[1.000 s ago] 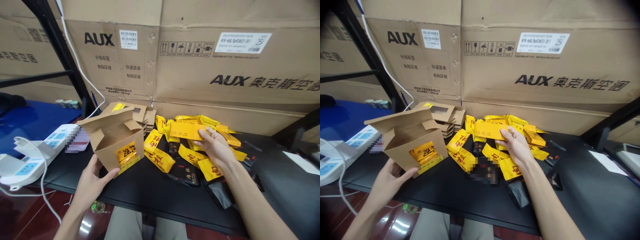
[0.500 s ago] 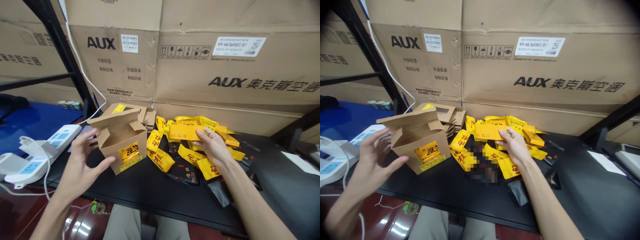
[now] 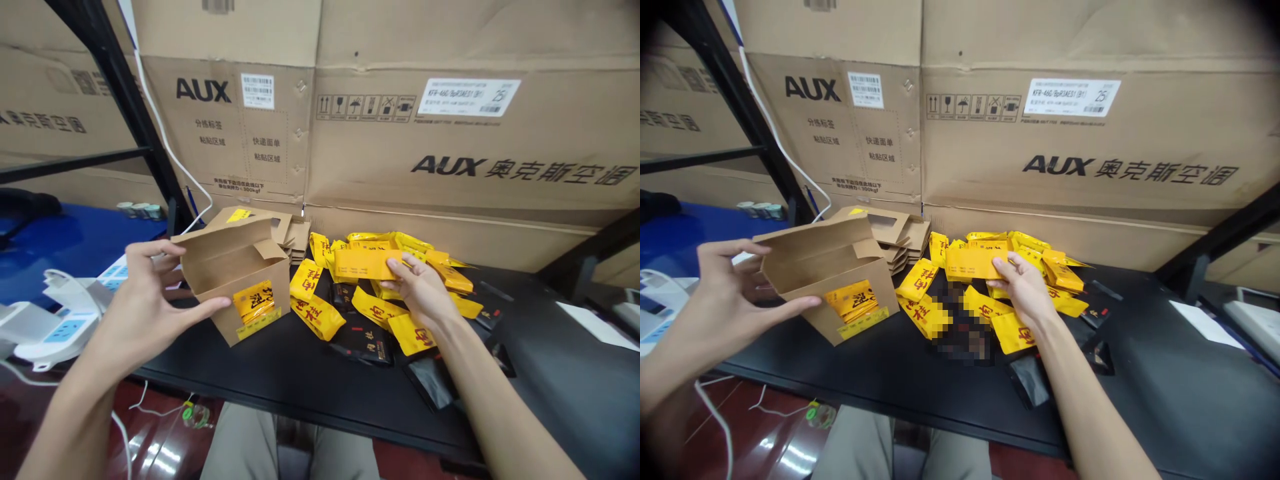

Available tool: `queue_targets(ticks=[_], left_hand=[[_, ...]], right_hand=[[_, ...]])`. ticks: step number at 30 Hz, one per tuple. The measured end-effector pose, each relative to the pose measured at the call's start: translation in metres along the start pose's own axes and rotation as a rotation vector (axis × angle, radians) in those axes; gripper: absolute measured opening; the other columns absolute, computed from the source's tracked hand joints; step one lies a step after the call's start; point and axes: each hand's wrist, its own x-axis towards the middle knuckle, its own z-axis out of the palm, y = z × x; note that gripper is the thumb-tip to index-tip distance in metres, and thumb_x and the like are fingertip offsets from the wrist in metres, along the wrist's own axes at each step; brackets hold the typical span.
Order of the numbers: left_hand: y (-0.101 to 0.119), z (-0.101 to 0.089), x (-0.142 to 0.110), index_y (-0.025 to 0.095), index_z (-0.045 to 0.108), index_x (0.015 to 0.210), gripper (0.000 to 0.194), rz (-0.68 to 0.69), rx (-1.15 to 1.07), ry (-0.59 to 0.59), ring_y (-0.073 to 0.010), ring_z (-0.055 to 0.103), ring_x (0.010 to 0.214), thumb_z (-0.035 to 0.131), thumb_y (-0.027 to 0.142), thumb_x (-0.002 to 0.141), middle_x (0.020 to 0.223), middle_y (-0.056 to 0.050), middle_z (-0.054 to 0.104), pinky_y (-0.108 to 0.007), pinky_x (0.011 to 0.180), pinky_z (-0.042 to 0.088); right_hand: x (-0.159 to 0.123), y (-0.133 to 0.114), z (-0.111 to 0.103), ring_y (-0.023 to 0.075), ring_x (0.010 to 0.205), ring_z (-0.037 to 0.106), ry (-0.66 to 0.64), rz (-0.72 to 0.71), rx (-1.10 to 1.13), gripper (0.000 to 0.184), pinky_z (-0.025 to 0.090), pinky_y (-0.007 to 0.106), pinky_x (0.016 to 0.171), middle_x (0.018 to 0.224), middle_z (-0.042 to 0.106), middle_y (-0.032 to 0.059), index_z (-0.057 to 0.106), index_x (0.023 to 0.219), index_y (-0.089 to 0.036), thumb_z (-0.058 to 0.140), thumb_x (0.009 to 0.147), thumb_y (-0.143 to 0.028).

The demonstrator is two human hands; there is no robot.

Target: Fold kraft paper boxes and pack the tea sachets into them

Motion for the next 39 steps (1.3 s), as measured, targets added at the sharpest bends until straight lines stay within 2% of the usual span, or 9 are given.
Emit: queue_targets(ticks=[3, 9, 13, 17, 20, 25, 28, 31, 39], left_hand=[[-0.002, 0.006, -0.002, 0.030, 0.036, 0.112, 0.078, -0.028, -0.079, 0.085, -0.0297, 0.076, 0.100, 0.093, 0.045, 0.062, 0.125, -0.008, 0.064, -0.041, 0.073, 0.070], [-0.004, 0.030, -0.012, 0.031, 0.026, 0.127, 0.086, -0.078, -0.379, 0.129, -0.0281, 0.074, 0.110, 0.089, 0.037, 0.069, 0.127, -0.008, 0.068, -0.053, 0.098, 0.063], [-0.021, 0.048, -0.028, 0.030, 0.024, 0.138, 0.093, -0.211, -0.444, 0.051, -0.0292, 0.070, 0.121, 0.087, 0.038, 0.069, 0.133, -0.011, 0.068, -0.054, 0.108, 0.055], [-0.039, 0.059, -0.048, 0.025, 0.039, 0.133, 0.078, -0.355, -0.327, -0.054, -0.0317, 0.065, 0.131, 0.085, 0.041, 0.072, 0.143, -0.016, 0.063, -0.053, 0.112, 0.051], [-0.043, 0.060, -0.057, 0.024, 0.048, 0.126, 0.066, -0.372, -0.237, -0.129, -0.0322, 0.067, 0.128, 0.082, 0.047, 0.074, 0.138, -0.016, 0.067, -0.054, 0.112, 0.051], [-0.041, 0.056, -0.057, 0.024, 0.050, 0.126, 0.064, -0.346, -0.230, -0.146, -0.0319, 0.068, 0.126, 0.080, 0.048, 0.076, 0.136, -0.014, 0.070, -0.053, 0.110, 0.054], [-0.041, 0.055, -0.056, 0.024, 0.050, 0.128, 0.063, -0.323, -0.222, -0.155, -0.0314, 0.069, 0.125, 0.079, 0.048, 0.077, 0.136, -0.013, 0.070, -0.053, 0.110, 0.053], [-0.043, 0.056, -0.056, 0.024, 0.049, 0.132, 0.065, -0.311, -0.222, -0.165, -0.0306, 0.068, 0.127, 0.078, 0.048, 0.078, 0.137, -0.013, 0.069, -0.052, 0.111, 0.052], [-0.048, 0.056, -0.058, 0.024, 0.050, 0.131, 0.063, -0.294, -0.268, -0.179, -0.0293, 0.067, 0.128, 0.079, 0.047, 0.080, 0.137, -0.012, 0.070, -0.050, 0.111, 0.052]], right_hand=[[0.000, 0.000, 0.000, 0.0143, 0.081, 0.074, -0.006, -0.008, -0.012, 0.049, 0.060, 0.016, 0.056, 0.094, 0.078, 0.0010, 0.069, 0.092, -0.021, 0.095, 0.056, -0.042], [0.001, 0.002, 0.000, 0.0128, 0.081, 0.073, -0.022, -0.008, -0.033, 0.050, 0.060, 0.016, 0.057, 0.094, 0.077, 0.0005, 0.069, 0.094, -0.021, 0.095, 0.056, -0.043], [-0.001, -0.004, 0.000, 0.0134, 0.080, 0.072, -0.042, -0.073, -0.012, 0.051, 0.061, 0.018, 0.059, 0.091, 0.075, -0.0001, 0.068, 0.092, -0.023, 0.096, 0.056, -0.046], [-0.012, -0.036, 0.006, 0.0116, 0.075, 0.070, -0.131, -0.284, -0.050, 0.039, 0.061, 0.020, 0.058, 0.084, 0.071, -0.0030, 0.067, 0.085, -0.023, 0.093, 0.065, -0.045], [-0.030, -0.074, 0.028, 0.0093, 0.068, 0.068, -0.259, -0.477, -0.155, 0.025, 0.062, 0.021, 0.063, 0.080, 0.069, -0.0044, 0.071, 0.088, -0.024, 0.088, 0.075, -0.037], [-0.058, -0.120, 0.094, 0.0111, 0.073, 0.070, -0.486, -0.696, -0.422, 0.005, 0.063, 0.026, 0.074, 0.084, 0.073, -0.0018, 0.072, 0.085, -0.020, 0.077, 0.084, -0.023], [-0.060, -0.126, 0.131, 0.0135, 0.078, 0.070, -0.538, -0.760, -0.566, 0.002, 0.062, 0.029, 0.079, 0.087, 0.074, -0.0007, 0.073, 0.087, -0.020, 0.071, 0.087, -0.022], [-0.056, -0.125, 0.156, 0.0156, 0.087, 0.070, -0.494, -0.861, -0.693, 0.007, 0.059, 0.030, 0.085, 0.095, 0.076, -0.0003, 0.073, 0.094, -0.023, 0.067, 0.090, -0.022], [-0.067, -0.131, 0.189, 0.0159, 0.100, 0.067, -0.444, -1.140, -1.053, 0.021, 0.051, 0.026, 0.093, 0.108, 0.073, 0.0014, 0.069, 0.107, -0.026, 0.050, 0.101, -0.024]])
